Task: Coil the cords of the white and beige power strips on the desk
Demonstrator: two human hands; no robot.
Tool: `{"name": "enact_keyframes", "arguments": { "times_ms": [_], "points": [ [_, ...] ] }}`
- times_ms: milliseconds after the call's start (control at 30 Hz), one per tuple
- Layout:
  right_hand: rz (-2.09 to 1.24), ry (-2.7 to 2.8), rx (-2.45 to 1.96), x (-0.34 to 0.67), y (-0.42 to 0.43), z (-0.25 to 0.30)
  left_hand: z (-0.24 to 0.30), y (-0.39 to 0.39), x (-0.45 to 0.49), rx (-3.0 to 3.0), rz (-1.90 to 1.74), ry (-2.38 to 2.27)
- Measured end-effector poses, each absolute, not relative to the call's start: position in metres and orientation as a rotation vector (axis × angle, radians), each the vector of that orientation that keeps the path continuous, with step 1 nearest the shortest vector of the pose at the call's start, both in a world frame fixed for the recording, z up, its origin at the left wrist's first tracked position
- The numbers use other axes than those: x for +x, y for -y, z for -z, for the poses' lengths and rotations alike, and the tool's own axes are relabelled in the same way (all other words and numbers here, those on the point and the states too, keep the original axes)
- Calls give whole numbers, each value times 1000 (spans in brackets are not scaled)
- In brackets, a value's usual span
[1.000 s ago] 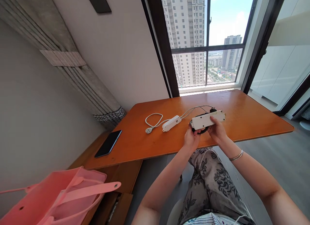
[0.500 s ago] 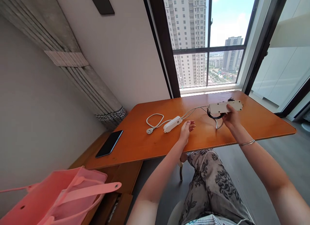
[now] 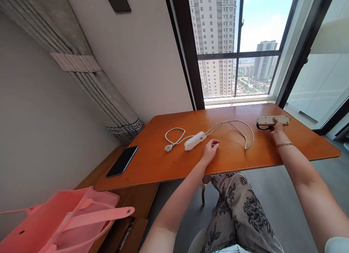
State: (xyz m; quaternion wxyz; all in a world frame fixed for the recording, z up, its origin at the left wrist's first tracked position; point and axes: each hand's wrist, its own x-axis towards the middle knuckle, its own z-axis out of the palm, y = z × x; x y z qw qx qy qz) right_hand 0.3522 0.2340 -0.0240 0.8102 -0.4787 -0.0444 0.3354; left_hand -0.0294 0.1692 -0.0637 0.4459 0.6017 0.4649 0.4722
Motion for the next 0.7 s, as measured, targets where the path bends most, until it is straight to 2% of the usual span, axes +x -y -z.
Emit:
{"name": "enact_keyframes", "arguments": {
  "times_ms": [700],
  "points": [
    [-868, 314, -1272, 363, -270, 30, 62, -159, -37, 1805, -1005, -1154]
  ]
}}
